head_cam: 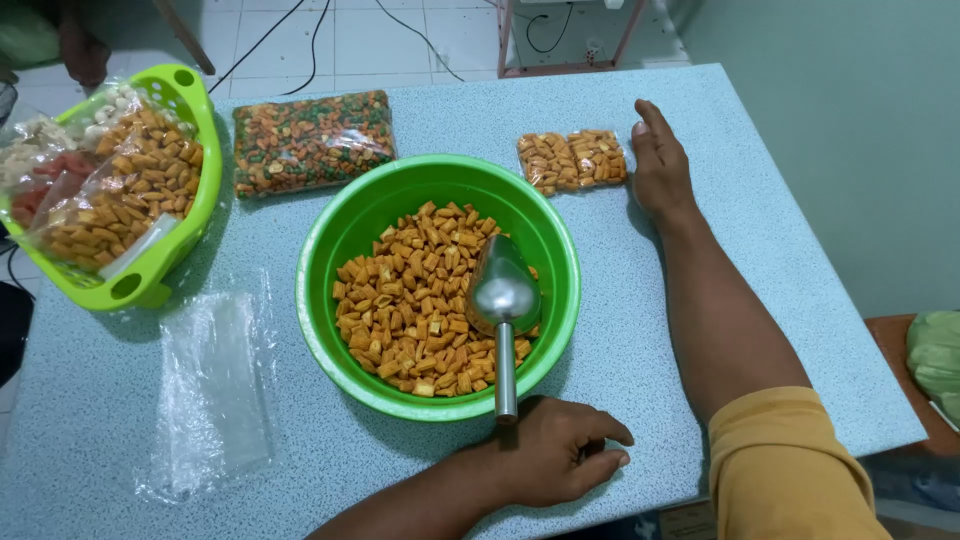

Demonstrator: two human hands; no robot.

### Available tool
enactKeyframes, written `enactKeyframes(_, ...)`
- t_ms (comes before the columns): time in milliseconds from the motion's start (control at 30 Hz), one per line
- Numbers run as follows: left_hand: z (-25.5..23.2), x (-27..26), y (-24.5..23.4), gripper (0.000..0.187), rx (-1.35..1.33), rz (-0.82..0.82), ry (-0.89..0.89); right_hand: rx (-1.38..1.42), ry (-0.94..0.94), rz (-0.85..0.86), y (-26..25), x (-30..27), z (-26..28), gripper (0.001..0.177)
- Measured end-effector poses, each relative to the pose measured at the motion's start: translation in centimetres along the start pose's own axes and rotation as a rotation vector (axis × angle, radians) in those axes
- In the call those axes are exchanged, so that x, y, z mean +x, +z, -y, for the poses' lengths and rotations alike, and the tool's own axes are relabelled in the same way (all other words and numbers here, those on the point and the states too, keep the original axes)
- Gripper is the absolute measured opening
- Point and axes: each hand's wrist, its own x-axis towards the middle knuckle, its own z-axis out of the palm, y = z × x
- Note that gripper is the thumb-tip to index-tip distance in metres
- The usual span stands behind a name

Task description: Packaging snacks by scooping them from a large bowl into individual small plastic bags.

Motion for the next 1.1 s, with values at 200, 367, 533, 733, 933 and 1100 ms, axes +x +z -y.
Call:
enactKeyframes(200, 0.4, -0.2, 0.2, 0.024, 0.005, 0.028, -0.002, -0.316, -0.078, 0.152, 1.4, -0.3, 0.4, 0.067)
enactKeyframes(367, -0.1, 0.1, -0.1, 0.024, 0.032, 0.058, -0.042, -0.466, -0.115, 0.262, 2.9, 0.2, 0.2, 0.062)
enactKeyframes(533, 0.1, 0.0, 0.2, 0.026, 0.053, 0.071, -0.044, -0.569, -0.135, 0.329, 3.4, 0.2, -0.4, 0.060)
enactKeyframes(733, -0.1, 0.1, 0.1, 0.023, 0.054, 0.047, -0.013, -0.569, -0.145, 0.316, 3.7, 0.4, -0.5, 0.062)
enactKeyframes(933, -0.2, -0.1, 0.2, 0.023, 0.063, 0.041, -0.008, -0.560, -0.126, 0.333, 3.6, 0.1, -0.4, 0.062)
enactKeyframes(1100, 0.4, -0.2, 0.6, 0.022, 0.074, 0.029, 0.013, -0.546, -0.115, 0.338, 3.7, 0.0, -0.2, 0.064)
